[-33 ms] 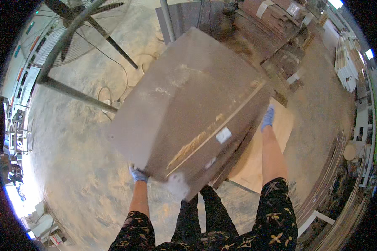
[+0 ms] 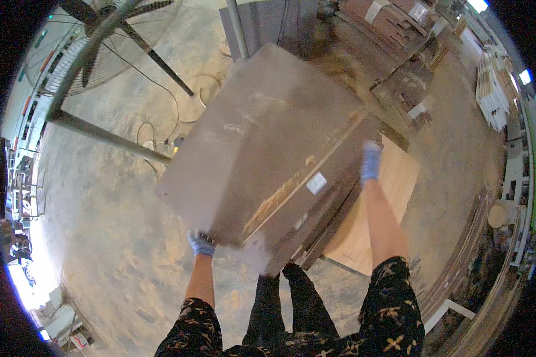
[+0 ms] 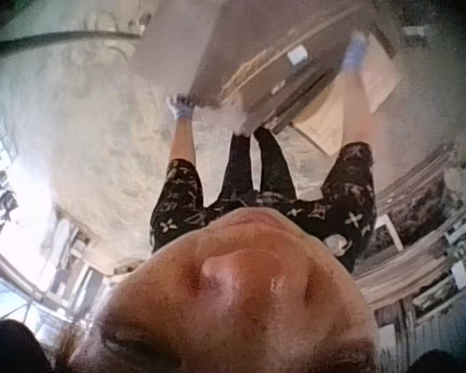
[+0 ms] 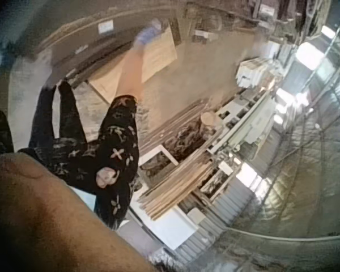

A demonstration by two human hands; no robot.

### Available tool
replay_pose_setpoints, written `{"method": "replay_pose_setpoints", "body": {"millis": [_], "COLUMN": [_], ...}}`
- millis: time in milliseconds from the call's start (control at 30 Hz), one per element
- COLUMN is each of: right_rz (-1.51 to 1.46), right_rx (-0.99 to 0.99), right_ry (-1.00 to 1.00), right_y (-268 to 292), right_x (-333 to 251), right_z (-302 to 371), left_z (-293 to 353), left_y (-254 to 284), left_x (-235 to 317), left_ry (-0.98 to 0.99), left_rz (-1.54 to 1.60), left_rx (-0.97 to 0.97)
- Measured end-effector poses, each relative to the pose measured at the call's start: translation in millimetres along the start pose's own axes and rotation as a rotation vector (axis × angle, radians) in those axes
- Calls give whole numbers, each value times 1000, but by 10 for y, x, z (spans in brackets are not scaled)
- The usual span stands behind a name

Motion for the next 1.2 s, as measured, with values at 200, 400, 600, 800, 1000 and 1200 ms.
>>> {"method": "replay_pose_setpoints", "body": {"millis": [200,400,600,800,1000,1200], "right_rz": [679,583,604,536,595,422], "right_rx": [-236,-261,-204,-147,-159,-143], "right_ry": [422,214,289,340,351,270], "right_y": [-1059,-1377,-1453,-1422,-1349,-847], "right_x": [-1798,-1223,-1187,-1267,-1196,-405], "right_z": [775,814,857,861,753,319], "left_z": [-83,1128,491,-681,-755,618], "left_y": [-788,-2241,-1428,167,-187,-390], "left_x": [-587,-622,-313,73,-136,-1247], "left_ry": [-183,-923,-711,-152,124,233], "left_rz": [-463,-1367,-1189,-253,-177,-227], "left_rx": [-230,-490,-162,167,-83,-167]}}
Point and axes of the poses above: each hand's wrist, its own z-axis away from the middle knuckle, its own y-axis out of the back of the hand, x = y × z, the point moved 7 cm from there along -z, towards the middle knuckle, and after that the axes turned 5 degrees about z, right-handed, at the moved point
